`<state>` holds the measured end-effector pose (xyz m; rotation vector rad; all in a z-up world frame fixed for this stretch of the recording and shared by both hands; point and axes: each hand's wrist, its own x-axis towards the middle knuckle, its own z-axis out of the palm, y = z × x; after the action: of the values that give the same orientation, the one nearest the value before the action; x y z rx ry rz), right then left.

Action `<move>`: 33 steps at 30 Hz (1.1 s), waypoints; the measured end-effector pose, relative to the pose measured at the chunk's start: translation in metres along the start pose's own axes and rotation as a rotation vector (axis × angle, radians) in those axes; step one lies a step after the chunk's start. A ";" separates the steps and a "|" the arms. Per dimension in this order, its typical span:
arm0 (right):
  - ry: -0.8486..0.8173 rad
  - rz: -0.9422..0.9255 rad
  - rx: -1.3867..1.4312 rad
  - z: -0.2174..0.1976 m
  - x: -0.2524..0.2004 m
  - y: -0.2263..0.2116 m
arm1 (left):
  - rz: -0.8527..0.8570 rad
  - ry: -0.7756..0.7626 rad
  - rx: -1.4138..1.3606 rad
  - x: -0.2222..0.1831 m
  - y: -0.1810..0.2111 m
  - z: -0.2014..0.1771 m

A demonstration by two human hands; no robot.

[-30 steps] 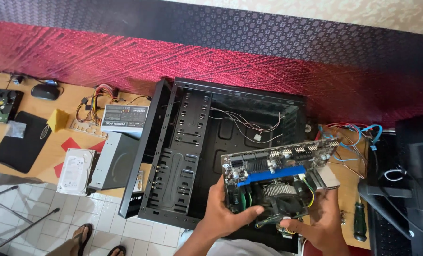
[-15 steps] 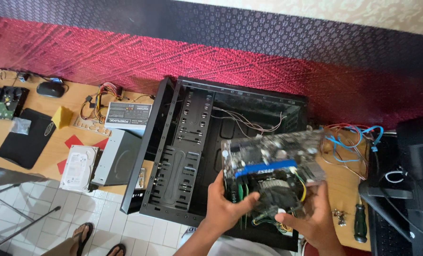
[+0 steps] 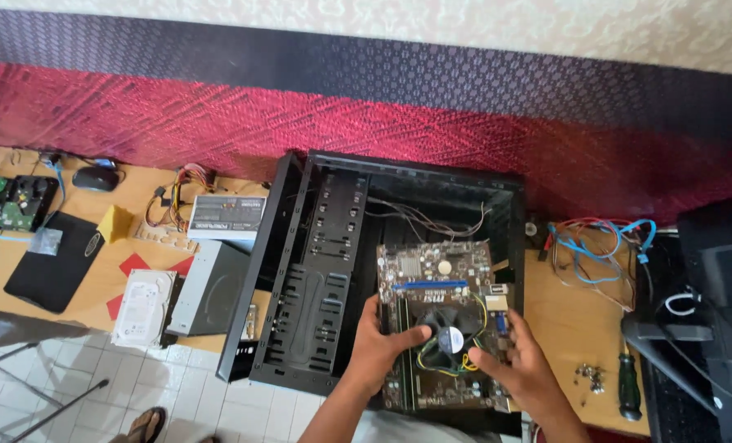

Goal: Installing a CPU fan and RAM modules onto a motherboard at a repair bench.

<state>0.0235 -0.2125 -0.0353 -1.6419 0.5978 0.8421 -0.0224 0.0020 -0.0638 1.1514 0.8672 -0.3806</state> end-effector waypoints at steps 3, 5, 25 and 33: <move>0.012 -0.046 -0.040 0.001 0.002 0.006 | 0.066 0.048 0.151 -0.002 0.000 -0.002; 0.038 -0.058 0.003 0.004 -0.003 0.003 | 0.094 0.019 0.229 -0.005 0.000 -0.003; -0.052 -0.239 0.222 -0.024 0.087 0.080 | 0.134 -0.016 0.067 -0.004 0.006 -0.007; -0.027 -0.144 0.329 -0.008 0.054 0.056 | -0.001 -0.105 0.226 -0.013 0.023 -0.002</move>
<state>0.0161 -0.2308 -0.1108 -1.3540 0.5599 0.6231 -0.0158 0.0104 -0.0400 1.3265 0.7465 -0.5457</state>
